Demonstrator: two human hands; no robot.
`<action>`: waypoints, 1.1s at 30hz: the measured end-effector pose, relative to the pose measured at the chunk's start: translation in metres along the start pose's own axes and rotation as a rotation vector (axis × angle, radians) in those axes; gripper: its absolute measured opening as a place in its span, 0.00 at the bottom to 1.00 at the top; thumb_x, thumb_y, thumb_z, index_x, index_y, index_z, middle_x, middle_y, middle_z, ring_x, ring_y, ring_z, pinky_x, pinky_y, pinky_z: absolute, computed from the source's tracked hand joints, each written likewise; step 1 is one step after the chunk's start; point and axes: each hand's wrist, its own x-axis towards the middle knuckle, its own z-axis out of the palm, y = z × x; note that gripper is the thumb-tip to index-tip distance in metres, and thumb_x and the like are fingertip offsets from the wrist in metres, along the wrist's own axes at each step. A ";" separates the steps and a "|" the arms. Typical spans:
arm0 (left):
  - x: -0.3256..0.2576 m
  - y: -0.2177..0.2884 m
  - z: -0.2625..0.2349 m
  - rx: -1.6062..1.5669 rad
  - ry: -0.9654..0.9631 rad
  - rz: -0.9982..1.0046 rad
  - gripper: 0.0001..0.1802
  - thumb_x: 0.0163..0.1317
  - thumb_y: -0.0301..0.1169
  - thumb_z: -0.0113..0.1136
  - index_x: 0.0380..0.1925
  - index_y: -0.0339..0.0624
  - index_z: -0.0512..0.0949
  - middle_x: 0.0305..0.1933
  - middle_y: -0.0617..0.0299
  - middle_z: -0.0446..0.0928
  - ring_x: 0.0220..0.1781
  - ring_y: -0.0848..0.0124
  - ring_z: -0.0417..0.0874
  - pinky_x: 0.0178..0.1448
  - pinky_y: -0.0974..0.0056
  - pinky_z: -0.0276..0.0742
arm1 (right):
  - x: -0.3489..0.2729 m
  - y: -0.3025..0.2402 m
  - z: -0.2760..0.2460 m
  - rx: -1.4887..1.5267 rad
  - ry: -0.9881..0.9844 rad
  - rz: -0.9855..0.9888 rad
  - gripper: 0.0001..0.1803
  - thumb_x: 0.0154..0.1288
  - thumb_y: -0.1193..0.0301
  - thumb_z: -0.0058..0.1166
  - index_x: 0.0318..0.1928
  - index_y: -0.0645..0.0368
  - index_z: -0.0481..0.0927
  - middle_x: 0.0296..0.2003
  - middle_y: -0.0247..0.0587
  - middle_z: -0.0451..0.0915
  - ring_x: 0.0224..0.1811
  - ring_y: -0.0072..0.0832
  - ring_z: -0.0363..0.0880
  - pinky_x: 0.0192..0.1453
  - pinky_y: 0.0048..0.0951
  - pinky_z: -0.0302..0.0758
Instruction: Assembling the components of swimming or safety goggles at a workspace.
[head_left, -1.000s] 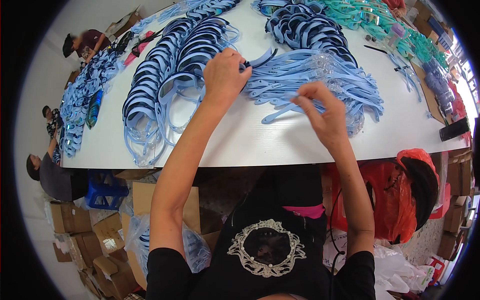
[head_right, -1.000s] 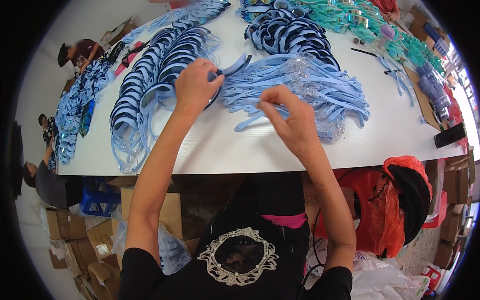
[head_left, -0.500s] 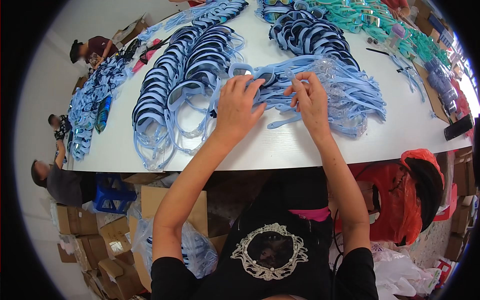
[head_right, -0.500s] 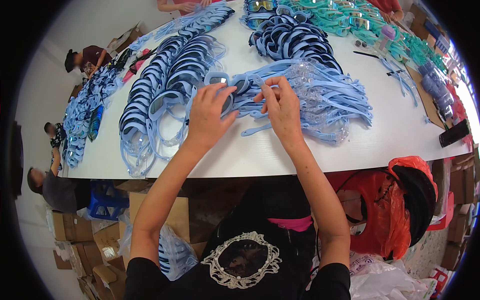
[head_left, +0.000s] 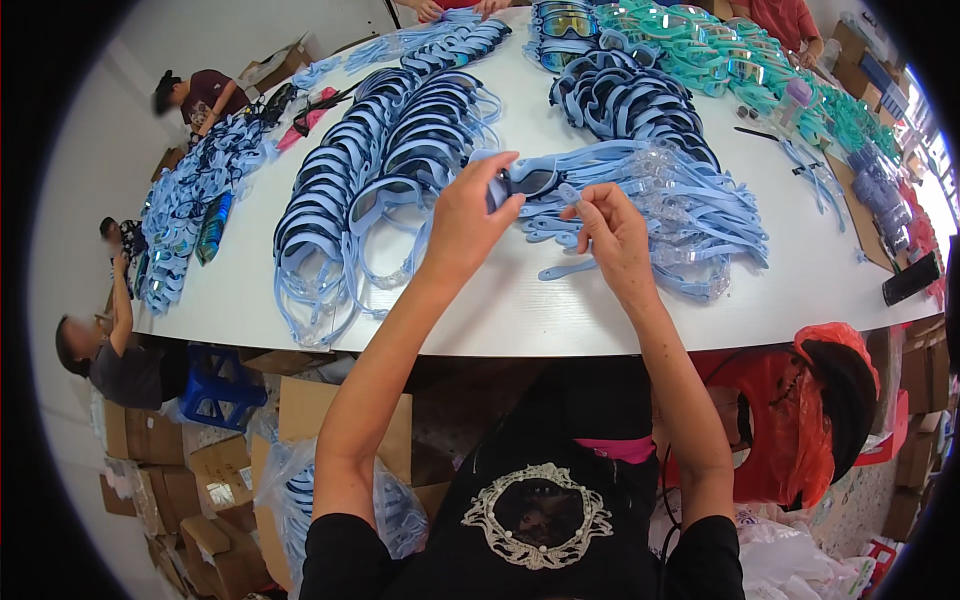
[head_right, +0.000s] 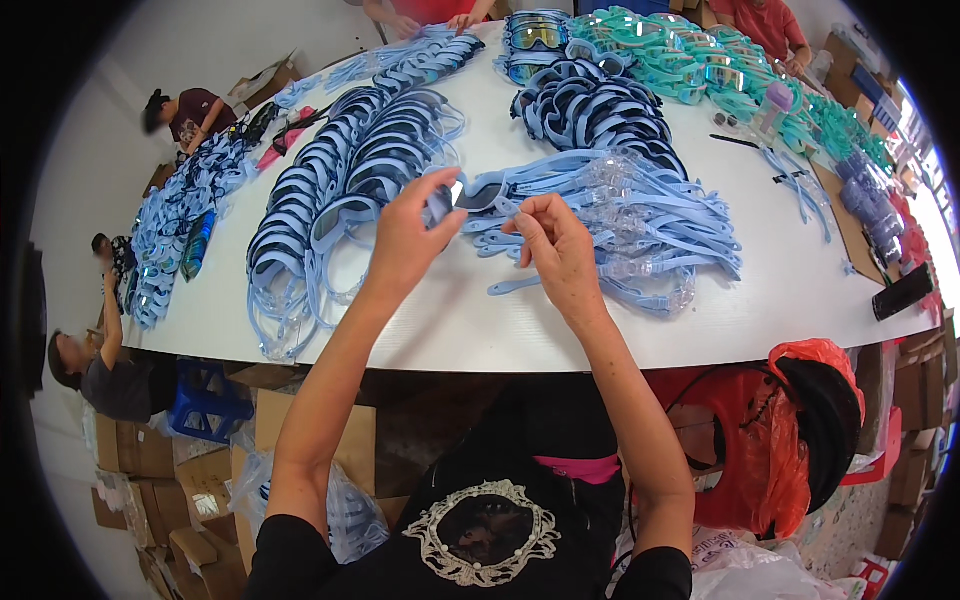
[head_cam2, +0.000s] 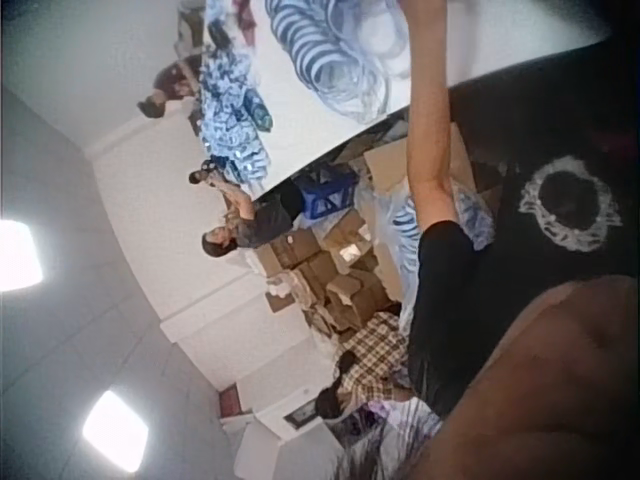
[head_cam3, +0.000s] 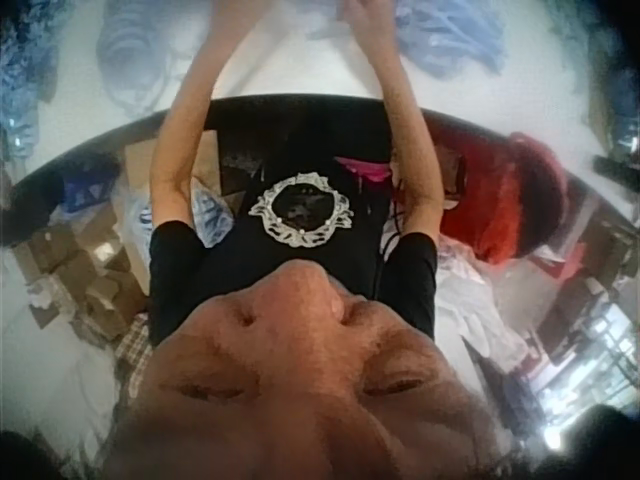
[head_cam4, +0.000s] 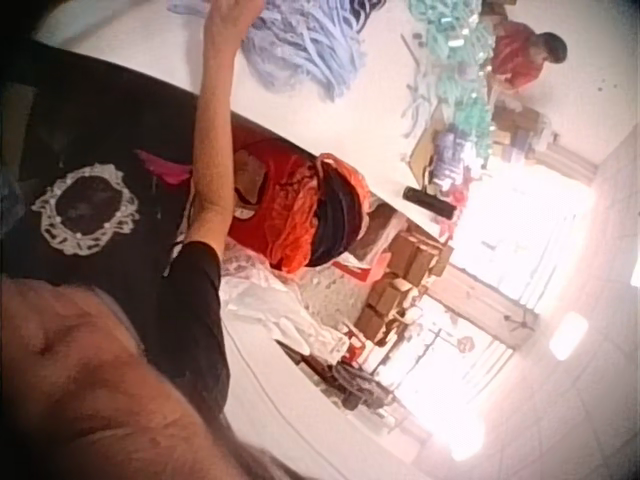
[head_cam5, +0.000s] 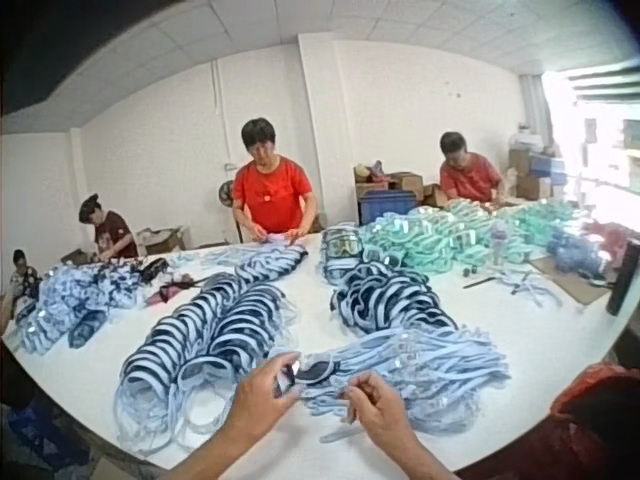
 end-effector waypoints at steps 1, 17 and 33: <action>0.000 0.004 -0.008 -0.160 -0.005 -0.030 0.29 0.65 0.26 0.71 0.67 0.41 0.78 0.63 0.52 0.82 0.60 0.60 0.86 0.64 0.59 0.80 | 0.000 -0.002 0.002 0.079 -0.002 0.028 0.08 0.82 0.68 0.56 0.48 0.60 0.78 0.36 0.35 0.87 0.27 0.17 0.78 0.28 0.19 0.70; -0.017 0.002 0.012 -0.824 0.013 -0.251 0.20 0.75 0.34 0.66 0.62 0.36 0.83 0.59 0.60 0.84 0.61 0.73 0.82 0.68 0.65 0.74 | -0.022 0.001 0.019 0.196 -0.087 0.098 0.08 0.83 0.68 0.55 0.51 0.61 0.76 0.58 0.45 0.81 0.45 0.27 0.89 0.38 0.21 0.80; -0.010 0.047 0.005 -0.352 -0.417 0.031 0.16 0.70 0.34 0.70 0.53 0.35 0.86 0.42 0.63 0.79 0.46 0.71 0.77 0.53 0.64 0.72 | -0.022 -0.099 -0.019 -0.969 -0.040 -0.279 0.11 0.69 0.63 0.69 0.39 0.56 0.82 0.26 0.42 0.83 0.25 0.37 0.83 0.32 0.40 0.73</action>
